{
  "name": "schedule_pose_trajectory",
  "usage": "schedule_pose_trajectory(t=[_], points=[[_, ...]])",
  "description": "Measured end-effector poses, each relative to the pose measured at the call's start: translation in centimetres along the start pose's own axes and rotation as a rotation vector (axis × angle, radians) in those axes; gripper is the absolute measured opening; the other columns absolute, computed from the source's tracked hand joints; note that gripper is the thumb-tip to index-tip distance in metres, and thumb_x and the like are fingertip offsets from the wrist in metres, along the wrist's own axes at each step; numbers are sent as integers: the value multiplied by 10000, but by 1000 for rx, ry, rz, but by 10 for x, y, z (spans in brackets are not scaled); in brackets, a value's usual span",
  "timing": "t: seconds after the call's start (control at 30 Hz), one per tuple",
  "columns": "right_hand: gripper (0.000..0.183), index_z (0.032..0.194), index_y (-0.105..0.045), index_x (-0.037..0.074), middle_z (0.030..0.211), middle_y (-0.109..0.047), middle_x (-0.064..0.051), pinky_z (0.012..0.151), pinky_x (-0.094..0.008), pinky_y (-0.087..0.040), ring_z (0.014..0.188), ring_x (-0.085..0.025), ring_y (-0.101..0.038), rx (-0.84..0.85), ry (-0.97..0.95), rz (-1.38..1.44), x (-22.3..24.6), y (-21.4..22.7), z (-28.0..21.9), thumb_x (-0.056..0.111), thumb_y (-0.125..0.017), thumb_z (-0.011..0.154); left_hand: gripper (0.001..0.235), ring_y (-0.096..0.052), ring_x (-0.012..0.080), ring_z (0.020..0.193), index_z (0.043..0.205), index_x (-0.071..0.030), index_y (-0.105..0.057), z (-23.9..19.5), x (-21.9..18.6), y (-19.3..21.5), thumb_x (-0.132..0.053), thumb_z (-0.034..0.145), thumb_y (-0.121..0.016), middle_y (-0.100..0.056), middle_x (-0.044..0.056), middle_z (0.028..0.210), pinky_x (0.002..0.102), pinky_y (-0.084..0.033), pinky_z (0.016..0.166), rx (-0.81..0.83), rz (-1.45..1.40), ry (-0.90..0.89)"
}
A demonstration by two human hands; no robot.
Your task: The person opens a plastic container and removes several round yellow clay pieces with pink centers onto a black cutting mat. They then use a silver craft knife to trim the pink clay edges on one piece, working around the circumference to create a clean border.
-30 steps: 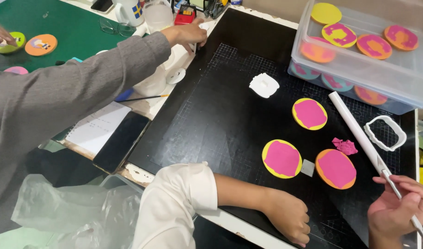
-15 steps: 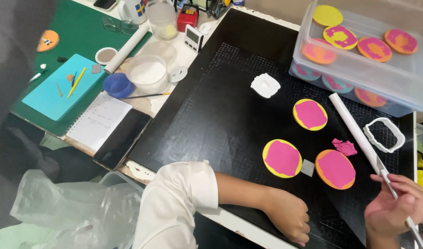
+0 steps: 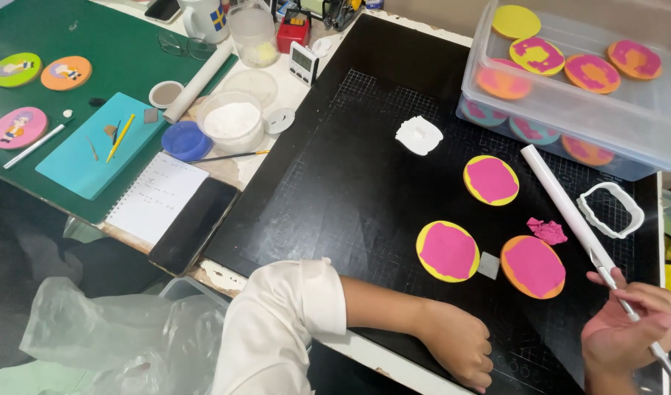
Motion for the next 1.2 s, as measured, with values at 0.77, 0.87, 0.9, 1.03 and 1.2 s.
schedule_pose_trajectory(t=[0.77, 0.87, 0.9, 1.03, 1.2], points=[[307, 1307, -346, 9, 1581, -325, -380, 1095, -791, -262, 1423, -631, -285, 695, -386, -22, 70, -175, -33, 205, -402, 1077, 366, -759, 304, 869, 1187, -140, -655, -105, 136, 176, -411, 1045, -455, -757, 119, 962, 447, -583, 760, 29, -42, 1660], [323, 1351, -357, 20, 1607, -323, -344, 1126, -730, -270, 1453, -572, -314, 724, -439, -10, 67, -175, -39, 184, -398, 1076, 463, -741, 369, 1003, 1398, -163, -533, -110, 136, 162, -451, 1059, -403, -740, 166, 1154, 519, -567, 858, 110, -196, 1709], [323, 1351, -357, 20, 1607, -323, -344, 1126, -730, -270, 1453, -572, -314, 715, -453, -4, 66, -175, -40, 184, -398, 1076, 463, -741, 369, 1003, 1398, -163, -533, -106, 133, 163, -451, 1059, -403, -740, 166, 1154, 519, -567, 858, 127, -202, 1714], [333, 1339, -378, 23, 1605, -347, -322, 1121, -716, -305, 1449, -546, -354, 739, -473, -28, 67, -177, -44, 227, -410, 1078, 530, -727, 392, 1063, 1510, -168, -426, -88, 125, 160, -446, 1064, -358, -684, 220, 1278, 538, -559, 908, 217, -276, 1701], [343, 1342, -395, 12, 1586, -383, -315, 1112, -695, -343, 1420, -536, -410, 750, -451, -49, 65, -175, -45, 230, -426, 1079, 572, -748, 358, 1000, 1510, -150, -443, -80, 117, 162, -476, 1060, -310, -733, 187, 1157, 492, -589, 854, 277, -303, 1724]])
Point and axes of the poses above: each hand's wrist, its own z-axis towards the middle knuckle, its own y-axis out of the back of the hand, x = y × z, the point moved 7 cm from there along z, towards the middle knuckle
